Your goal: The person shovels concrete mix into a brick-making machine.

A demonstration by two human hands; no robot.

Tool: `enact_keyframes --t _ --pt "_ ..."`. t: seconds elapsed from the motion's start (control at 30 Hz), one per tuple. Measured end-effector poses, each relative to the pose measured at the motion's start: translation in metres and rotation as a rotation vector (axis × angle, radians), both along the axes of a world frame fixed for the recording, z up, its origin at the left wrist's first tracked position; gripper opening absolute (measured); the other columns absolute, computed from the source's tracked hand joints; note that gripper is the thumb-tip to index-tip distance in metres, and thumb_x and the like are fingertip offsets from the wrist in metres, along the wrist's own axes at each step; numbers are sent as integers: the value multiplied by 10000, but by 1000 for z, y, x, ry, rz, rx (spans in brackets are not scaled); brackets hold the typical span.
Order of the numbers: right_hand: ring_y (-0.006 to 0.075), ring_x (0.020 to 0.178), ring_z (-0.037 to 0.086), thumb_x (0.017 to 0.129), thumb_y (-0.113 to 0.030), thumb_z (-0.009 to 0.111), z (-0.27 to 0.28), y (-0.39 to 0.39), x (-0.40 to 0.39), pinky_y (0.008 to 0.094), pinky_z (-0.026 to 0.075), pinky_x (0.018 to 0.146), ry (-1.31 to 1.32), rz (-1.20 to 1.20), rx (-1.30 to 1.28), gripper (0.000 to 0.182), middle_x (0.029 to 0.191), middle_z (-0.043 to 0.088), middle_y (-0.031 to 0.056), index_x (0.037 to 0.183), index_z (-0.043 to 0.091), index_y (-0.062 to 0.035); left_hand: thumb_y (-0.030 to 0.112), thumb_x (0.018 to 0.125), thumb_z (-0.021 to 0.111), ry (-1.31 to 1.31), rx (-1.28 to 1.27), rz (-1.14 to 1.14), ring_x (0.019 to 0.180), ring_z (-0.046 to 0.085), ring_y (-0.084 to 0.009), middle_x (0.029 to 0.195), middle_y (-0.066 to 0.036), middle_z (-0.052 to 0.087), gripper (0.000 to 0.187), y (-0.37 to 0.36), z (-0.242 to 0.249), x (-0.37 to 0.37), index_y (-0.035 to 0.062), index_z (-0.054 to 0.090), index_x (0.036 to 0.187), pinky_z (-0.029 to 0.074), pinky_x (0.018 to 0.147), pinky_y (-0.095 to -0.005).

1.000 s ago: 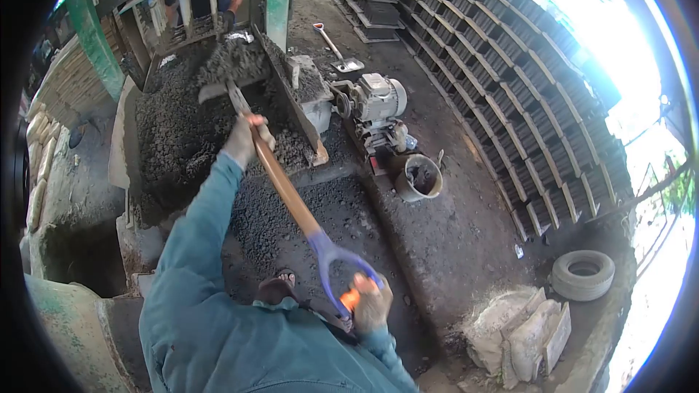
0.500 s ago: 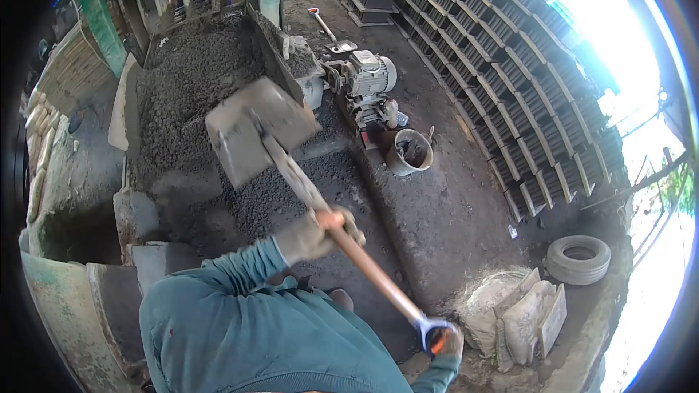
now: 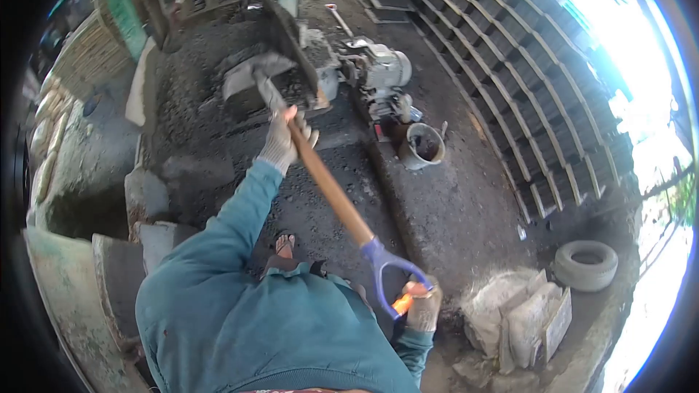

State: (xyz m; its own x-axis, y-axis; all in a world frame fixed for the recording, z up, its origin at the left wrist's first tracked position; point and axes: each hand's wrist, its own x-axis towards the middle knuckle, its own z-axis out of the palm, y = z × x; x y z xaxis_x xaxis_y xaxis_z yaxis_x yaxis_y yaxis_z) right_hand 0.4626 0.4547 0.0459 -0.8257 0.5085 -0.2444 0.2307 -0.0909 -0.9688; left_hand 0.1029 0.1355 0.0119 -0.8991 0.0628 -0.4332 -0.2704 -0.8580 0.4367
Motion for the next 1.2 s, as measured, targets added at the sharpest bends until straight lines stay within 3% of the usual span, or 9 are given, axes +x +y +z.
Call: enact_keyframes --t 0.1,0.17,0.3,0.43,0.57,0.63,0.8,1.0,1.2 --pt "169 567 595 738 -209 770 82 41 -43 304 507 515 443 30 246 374 738 583 39 1027 597 -46 421 946 643 308 350 -141 629 583 -221 653 -11 542 358 4 50 1 88 603 818 535 757 -496" --pt "163 706 639 830 -380 748 149 92 -68 294 523 563 592 -20 884 403 825 624 64 962 630 -17 565 959 588 373 295 -131 744 650 -313 735 -95 626 523 26 68 13 49 671 932 497 872 -583" --pt "228 760 673 934 -170 665 282 130 -115 360 572 720 1086 -383 1579 175 873 684 92 921 692 2 644 990 447 592 212 -237 920 675 -298 952 -160 689 627 57 104 63 49 643 1022 540 856 -504" --pt "244 787 696 909 -82 713 413 158 -132 360 595 736 1456 -274 1803 148 921 705 133 1005 689 28 674 979 422 890 216 -233 853 694 -221 940 -183 692 737 76 96 102 -21 598 1150 567 798 -360" --pt "199 698 635 938 -195 709 503 89 -183 332 552 627 1779 48 1862 233 847 628 103 1035 602 -12 797 913 389 973 199 -136 1021 670 -330 1173 -248 670 954 70 75 104 -73 583 1255 518 929 -474" --pt "156 585 581 932 -262 701 488 -53 -212 296 512 519 1986 278 1355 247 722 566 55 906 571 -53 819 901 373 968 229 -52 1033 665 -332 1179 -242 668 972 44 87 98 -64 586 1247 510 926 -497" --pt "179 720 637 896 -269 768 417 -178 -256 322 533 656 1759 220 1397 264 835 646 65 976 648 -48 802 912 190 986 203 137 1213 532 -446 1209 -202 586 906 -77 98 26 23 592 1142 290 1100 -711" --pt "195 847 690 843 -259 849 311 -180 -275 341 547 787 1500 114 1511 287 937 721 51 1016 725 -67 579 851 588 545 545 163 953 648 -372 956 -172 682 635 -183 24 -86 -20 694 1035 491 939 -575" --pt "210 801 637 836 -77 793 150 -126 -283 335 519 767 872 -126 1114 150 894 662 91 892 670 -13 374 895 625 98 230 275 732 605 -277 762 -102 601 366 -182 13 -127 13 628 836 516 843 -470"
